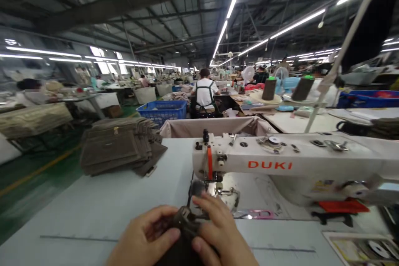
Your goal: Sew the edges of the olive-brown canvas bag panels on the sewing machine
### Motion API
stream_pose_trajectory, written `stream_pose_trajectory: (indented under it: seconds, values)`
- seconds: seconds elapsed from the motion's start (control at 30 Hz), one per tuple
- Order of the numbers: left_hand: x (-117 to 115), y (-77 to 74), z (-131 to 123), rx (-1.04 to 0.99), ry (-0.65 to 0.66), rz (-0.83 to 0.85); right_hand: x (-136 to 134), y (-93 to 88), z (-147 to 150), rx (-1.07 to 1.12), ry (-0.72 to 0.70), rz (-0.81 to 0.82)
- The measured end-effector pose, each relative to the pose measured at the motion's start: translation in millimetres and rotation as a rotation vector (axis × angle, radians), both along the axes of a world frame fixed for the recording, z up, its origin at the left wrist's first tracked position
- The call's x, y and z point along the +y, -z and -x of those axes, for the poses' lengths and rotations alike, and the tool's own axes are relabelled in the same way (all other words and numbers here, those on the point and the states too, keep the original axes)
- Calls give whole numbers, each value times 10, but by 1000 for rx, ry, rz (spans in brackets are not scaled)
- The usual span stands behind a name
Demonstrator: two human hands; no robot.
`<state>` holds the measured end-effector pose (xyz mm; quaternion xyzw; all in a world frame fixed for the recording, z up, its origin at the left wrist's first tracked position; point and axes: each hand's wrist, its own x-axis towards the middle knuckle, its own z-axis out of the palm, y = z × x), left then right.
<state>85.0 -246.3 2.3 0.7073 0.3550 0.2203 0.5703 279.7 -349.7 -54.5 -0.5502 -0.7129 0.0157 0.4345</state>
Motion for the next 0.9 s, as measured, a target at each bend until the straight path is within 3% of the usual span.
stream_pose_trajectory:
  seconds: [0.07, 0.17, 0.43, 0.67, 0.9]
  values:
    - [-100, -71, -112, -97, -18, 136, -60, -174, -77, 70, -88, 86]
    - [-192, -74, -195, -180, -75, 244, -126, -297, -88, 262, -78, 192]
    - [-271, 17, -214, -231, -123, 286, -222, -381, 8, 552, 134, 342]
    - [-262, 102, -190, -248, -151, 348, -221, -461, 34, 612, 119, 472]
    - [-238, 176, -179, -235, -151, 353, -168, -415, 32, 652, 59, 518]
